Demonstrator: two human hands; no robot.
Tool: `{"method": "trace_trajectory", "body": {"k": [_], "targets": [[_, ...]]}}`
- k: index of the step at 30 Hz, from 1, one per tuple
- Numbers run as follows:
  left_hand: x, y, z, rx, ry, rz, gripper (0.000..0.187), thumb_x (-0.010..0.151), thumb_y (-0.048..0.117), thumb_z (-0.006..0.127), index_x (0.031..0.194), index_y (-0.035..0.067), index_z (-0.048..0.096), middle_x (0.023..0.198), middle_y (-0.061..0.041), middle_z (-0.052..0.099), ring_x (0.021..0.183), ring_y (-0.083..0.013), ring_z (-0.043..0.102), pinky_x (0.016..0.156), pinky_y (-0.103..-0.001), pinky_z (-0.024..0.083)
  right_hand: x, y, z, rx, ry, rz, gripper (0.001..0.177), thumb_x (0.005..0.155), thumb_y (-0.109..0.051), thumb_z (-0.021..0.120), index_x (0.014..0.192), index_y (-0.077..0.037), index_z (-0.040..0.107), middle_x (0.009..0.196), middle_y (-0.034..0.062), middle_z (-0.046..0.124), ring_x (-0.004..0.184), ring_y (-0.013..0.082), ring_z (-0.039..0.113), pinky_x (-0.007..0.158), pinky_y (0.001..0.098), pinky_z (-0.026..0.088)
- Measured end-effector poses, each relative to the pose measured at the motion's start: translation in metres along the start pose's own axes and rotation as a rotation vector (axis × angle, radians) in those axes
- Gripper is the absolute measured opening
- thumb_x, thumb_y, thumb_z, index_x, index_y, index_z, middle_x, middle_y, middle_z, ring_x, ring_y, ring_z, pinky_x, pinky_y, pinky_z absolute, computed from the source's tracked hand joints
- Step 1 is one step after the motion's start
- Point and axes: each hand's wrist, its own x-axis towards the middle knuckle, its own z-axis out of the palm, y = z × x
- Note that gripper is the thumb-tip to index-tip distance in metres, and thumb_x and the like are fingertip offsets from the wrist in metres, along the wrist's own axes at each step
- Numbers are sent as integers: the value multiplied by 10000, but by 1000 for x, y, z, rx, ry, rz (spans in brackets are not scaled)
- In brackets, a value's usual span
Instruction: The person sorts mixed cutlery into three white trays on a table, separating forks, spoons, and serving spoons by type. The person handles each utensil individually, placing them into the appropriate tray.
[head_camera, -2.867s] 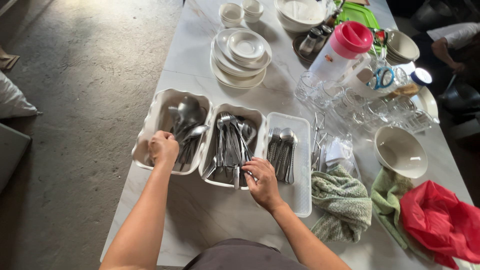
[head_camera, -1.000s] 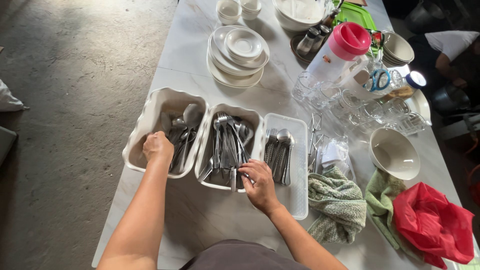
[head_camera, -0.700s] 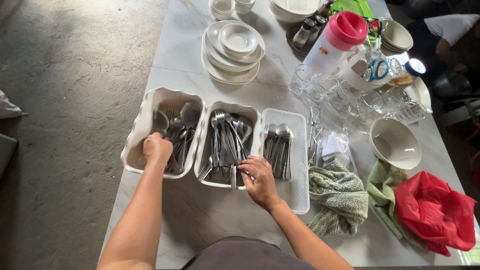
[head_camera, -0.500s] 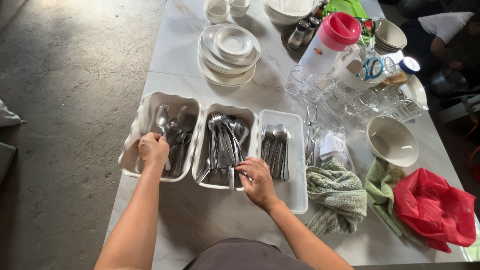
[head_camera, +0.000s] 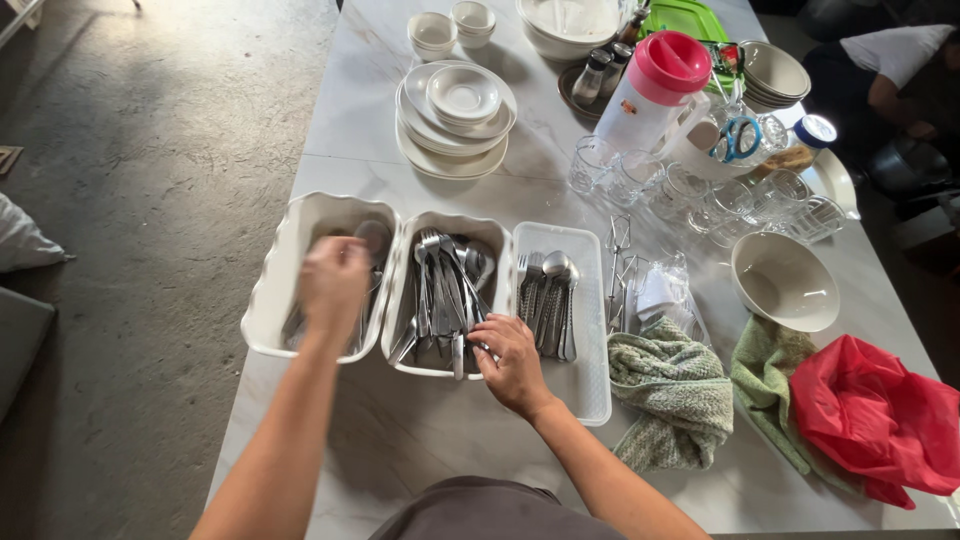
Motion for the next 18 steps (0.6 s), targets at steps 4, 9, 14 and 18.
{"method": "trace_trajectory", "body": {"k": [4, 9, 14, 18], "targets": [[-34, 47, 53, -274, -340, -445, 484, 822, 65, 632, 1304, 85, 667, 940, -134, 747, 812, -222, 699, 733, -382, 562, -3, 3, 0, -20, 5, -19, 145, 847, -72, 709, 985, -76, 752, 1129, 68, 730, 1268, 310, 579, 1128, 512, 340], [-64, 65, 92, -204, -405, -242, 374, 850, 83, 645, 1191, -67, 679, 1021, -239, 720, 934, -342, 697, 842, -402, 556, -3, 6, 2, -9, 39, -76, 136, 870, -88, 702, 1003, -85, 728, 1126, 50, 723, 1266, 301, 599, 1113, 491, 395], [-38, 33, 78, -182, -161, 110, 478, 832, 143, 683, 1278, -26, 658, 1216, -245, 684, 1123, -400, 657, 960, -449, 500, -2, 6, 0, 6, 13, -60, 163, 862, -89, 704, 1023, -88, 731, 1147, 53, 721, 1277, 302, 588, 1142, 512, 362], [-14, -21, 30, 34, -139, -88, 306, 909, 200, 614, 1155, 83, 753, 1066, -191, 757, 1010, -367, 732, 924, -454, 554, -1, 4, -2, 15, -19, 5, 179, 848, -100, 715, 1024, -97, 746, 1150, 60, 721, 1287, 298, 576, 1162, 536, 318]]}}
